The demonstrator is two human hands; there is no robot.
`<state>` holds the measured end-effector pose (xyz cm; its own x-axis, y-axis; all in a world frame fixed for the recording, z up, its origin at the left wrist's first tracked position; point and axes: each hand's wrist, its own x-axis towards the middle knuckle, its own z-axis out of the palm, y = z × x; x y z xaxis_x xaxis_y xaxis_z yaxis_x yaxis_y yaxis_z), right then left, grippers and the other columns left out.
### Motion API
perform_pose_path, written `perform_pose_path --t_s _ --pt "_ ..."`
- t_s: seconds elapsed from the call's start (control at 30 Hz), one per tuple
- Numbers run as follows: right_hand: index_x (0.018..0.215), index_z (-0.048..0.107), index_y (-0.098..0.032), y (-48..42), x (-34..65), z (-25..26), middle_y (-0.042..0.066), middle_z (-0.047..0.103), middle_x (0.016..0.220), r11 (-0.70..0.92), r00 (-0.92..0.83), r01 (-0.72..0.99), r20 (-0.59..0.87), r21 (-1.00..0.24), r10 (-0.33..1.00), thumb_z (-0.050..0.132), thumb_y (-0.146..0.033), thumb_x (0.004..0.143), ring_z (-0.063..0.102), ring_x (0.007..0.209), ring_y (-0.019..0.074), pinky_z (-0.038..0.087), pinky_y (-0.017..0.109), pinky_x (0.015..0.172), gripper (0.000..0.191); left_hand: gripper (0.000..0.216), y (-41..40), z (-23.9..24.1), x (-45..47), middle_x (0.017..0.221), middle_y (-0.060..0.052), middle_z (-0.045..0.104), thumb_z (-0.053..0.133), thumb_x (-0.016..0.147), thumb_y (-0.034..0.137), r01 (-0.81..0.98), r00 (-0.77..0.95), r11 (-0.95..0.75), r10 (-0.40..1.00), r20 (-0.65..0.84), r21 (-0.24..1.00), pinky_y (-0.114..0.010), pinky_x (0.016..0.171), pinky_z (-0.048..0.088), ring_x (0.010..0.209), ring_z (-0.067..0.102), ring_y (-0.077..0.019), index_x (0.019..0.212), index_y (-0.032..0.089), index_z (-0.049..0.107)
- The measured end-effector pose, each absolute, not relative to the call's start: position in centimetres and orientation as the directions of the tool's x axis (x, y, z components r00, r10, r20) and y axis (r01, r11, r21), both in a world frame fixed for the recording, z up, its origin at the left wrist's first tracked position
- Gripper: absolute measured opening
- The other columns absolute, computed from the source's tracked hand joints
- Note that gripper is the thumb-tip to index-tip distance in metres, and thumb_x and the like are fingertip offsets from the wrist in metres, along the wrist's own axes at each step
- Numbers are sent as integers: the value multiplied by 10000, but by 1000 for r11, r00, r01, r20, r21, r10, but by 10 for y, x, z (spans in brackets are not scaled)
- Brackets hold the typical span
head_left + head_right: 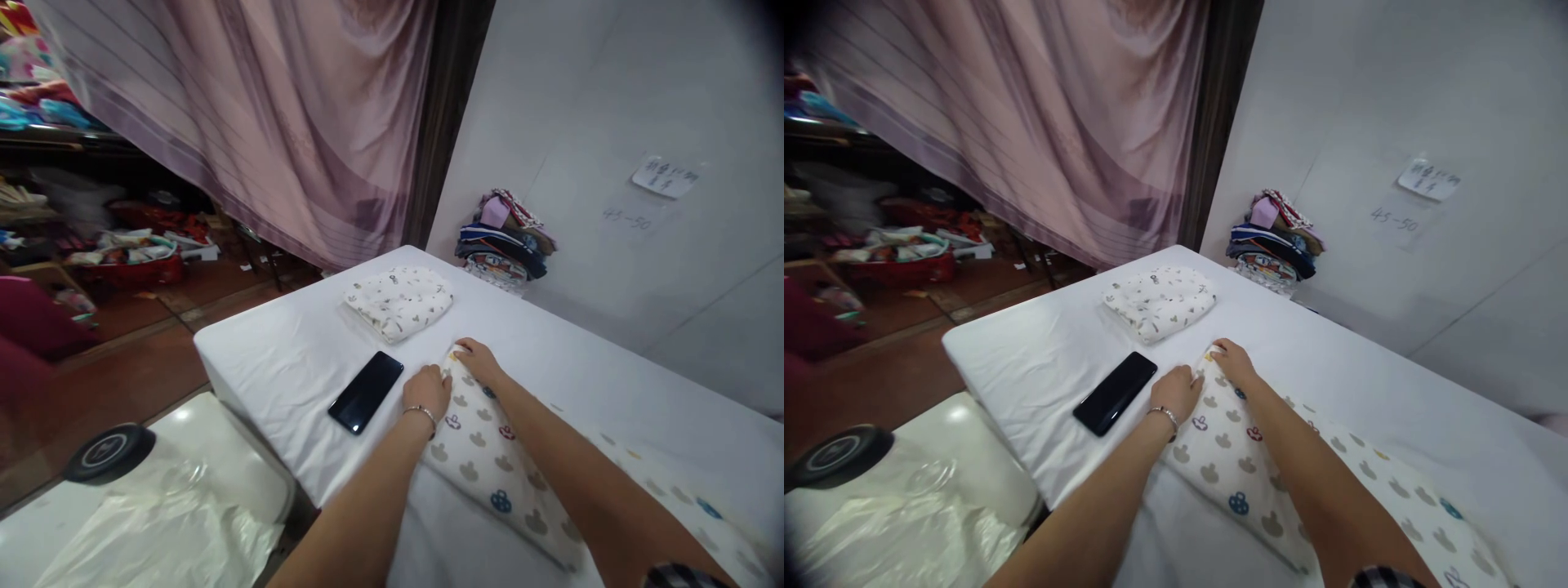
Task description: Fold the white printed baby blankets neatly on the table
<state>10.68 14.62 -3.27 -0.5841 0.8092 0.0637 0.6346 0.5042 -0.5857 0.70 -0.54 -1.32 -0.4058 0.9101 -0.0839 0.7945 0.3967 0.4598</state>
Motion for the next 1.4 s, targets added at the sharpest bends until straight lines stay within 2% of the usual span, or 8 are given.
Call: perform_pose_path --t_s 0.2,0.3,0.47,0.57,0.67,0.93,1.17,1.4 --pt "1282 475 -155 143 112 -31 107 590 1131 507 -521 726 109 -465 847 550 -375 785 512 1060 242 361 374 935 548 277 -7 -12 5 972 -93 668 444 860 376 771 -430 445 891 -143 456 -312 749 441 911 628 -224 1058 187 491" --pt "1305 457 -153 134 116 -18 139 540 1247 507 -507 751 121 -422 853 533 -408 808 454 1165 276 298 412 995 564 267 -7 -12 4 979 -101 672 432 862 382 784 -421 442 895 -150 435 -320 753 442 929 627 -232 1018 189 530" --pt "1379 370 -160 89 135 -7 108 346 1452 698 -648 669 259 -257 717 335 -429 912 219 1362 239 127 416 1098 540 282 -6 -13 4 984 -105 674 415 867 390 791 -420 434 898 -134 431 -319 755 445 941 627 -233 1023 196 549" --pt "1426 295 -163 64 145 -15 92 229 1506 723 -712 660 140 -202 689 316 -500 903 109 1395 241 49 434 1111 622 290 -6 -12 3 995 -112 673 419 863 388 788 -422 436 897 -133 436 -320 761 444 947 627 -234 1029 193 553" --pt "1444 253 -157 57 146 -25 79 159 1524 665 -683 720 -30 -199 730 279 -554 894 68 1402 231 22 431 1111 678 283 -6 -10 2 1012 -108 673 431 854 383 789 -414 430 900 -138 438 -323 764 444 955 625 -235 1023 192 554" --pt "1442 255 -141 55 140 -13 75 152 1525 615 -660 737 -107 -280 743 252 -557 897 61 1403 211 26 422 1112 685 305 -8 -9 -2 1029 -94 677 443 848 440 786 -433 443 892 -127 431 -302 778 435 995 615 -223 1015 217 567" --pt "1450 231 -147 15 204 8 79 128 1528 563 -585 781 -1 -270 811 259 -574 890 39 1405 212 -12 440 1110 705 317 -8 -9 -4 1047 -74 676 438 832 462 780 -442 442 890 -110 443 -300 782 431 998 610 -225 987 230 588" --pt "1435 264 -135 20 285 -25 104 167 1520 291 -299 939 -14 -185 954 248 -590 886 88 1395 263 37 507 1093 714 313 -6 -3 -3 1039 -81 678 441 815 465 787 -443 455 887 -130 417 -300 763 434 977 613 -235 931 221 599"
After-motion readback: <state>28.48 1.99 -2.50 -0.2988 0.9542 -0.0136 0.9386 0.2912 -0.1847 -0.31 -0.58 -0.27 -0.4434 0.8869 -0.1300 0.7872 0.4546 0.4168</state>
